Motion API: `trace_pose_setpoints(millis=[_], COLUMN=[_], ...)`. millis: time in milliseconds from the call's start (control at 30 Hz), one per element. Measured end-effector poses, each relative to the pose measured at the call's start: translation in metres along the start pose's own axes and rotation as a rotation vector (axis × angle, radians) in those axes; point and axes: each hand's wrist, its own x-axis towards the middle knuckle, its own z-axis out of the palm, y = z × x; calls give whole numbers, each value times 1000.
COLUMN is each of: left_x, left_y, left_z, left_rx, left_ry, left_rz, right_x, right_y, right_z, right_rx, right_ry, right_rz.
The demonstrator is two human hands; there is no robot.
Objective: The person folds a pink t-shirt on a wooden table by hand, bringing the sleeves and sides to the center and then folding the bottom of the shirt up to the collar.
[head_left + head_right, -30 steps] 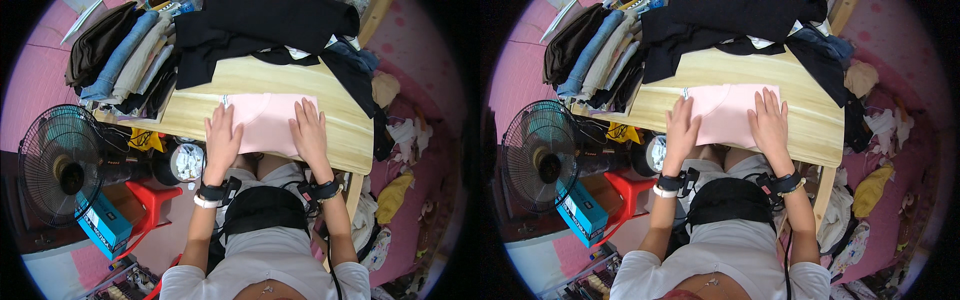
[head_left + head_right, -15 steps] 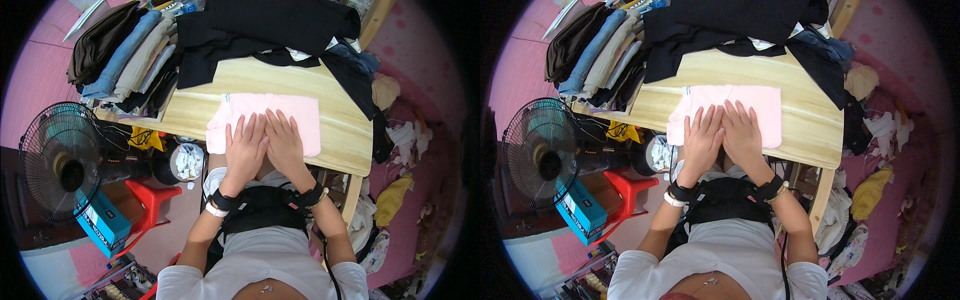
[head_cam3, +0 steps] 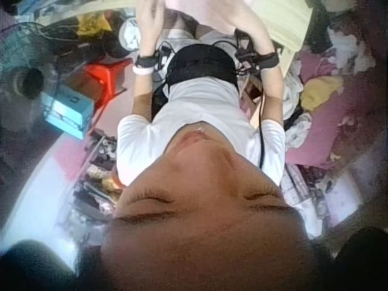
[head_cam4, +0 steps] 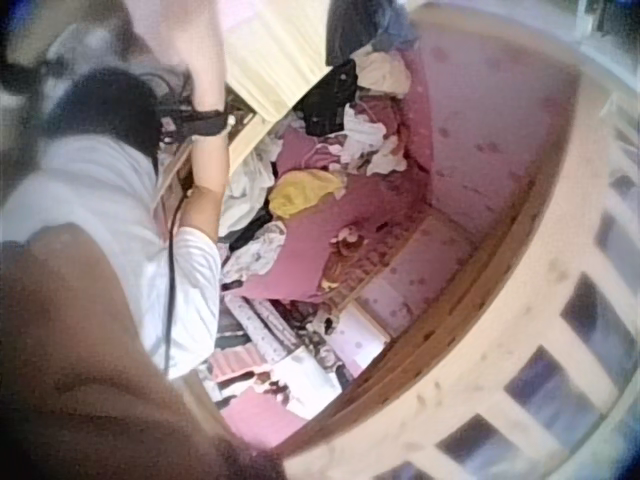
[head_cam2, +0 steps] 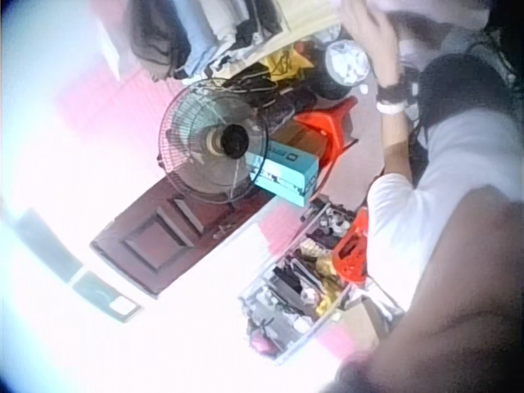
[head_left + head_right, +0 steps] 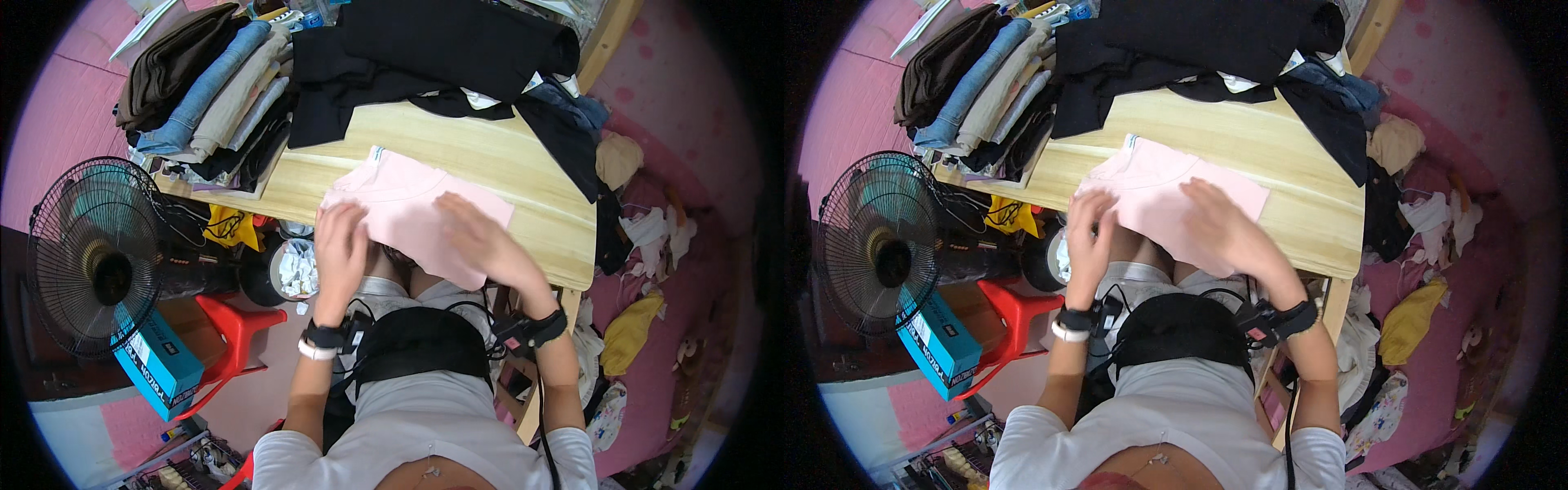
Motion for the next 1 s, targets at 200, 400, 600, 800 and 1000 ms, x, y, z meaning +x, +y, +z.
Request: trace_pose_setpoints(millis=[200,400,600,800,1000], left_x=[-62,-54,-60,-46,-29], left_y=[7,33,29,19,11], left_z=[21,45,27,4,-14], left_rx=[-755,-1137,-1399,-1532,-1432], left_ry=[-386,-339,-148,-116,-103], left_rz=[-664,-887,-909,-1071,-846], right_x=[54,83,60,30,31], right_y=[5,23,16,-10,-16], right_z=[-27,5,4,6,7], right_rx=[-33,-143,434,974,1100], right_ry=[43,-55,-283,-242,-139], right_rz=[205,262,432,514,602])
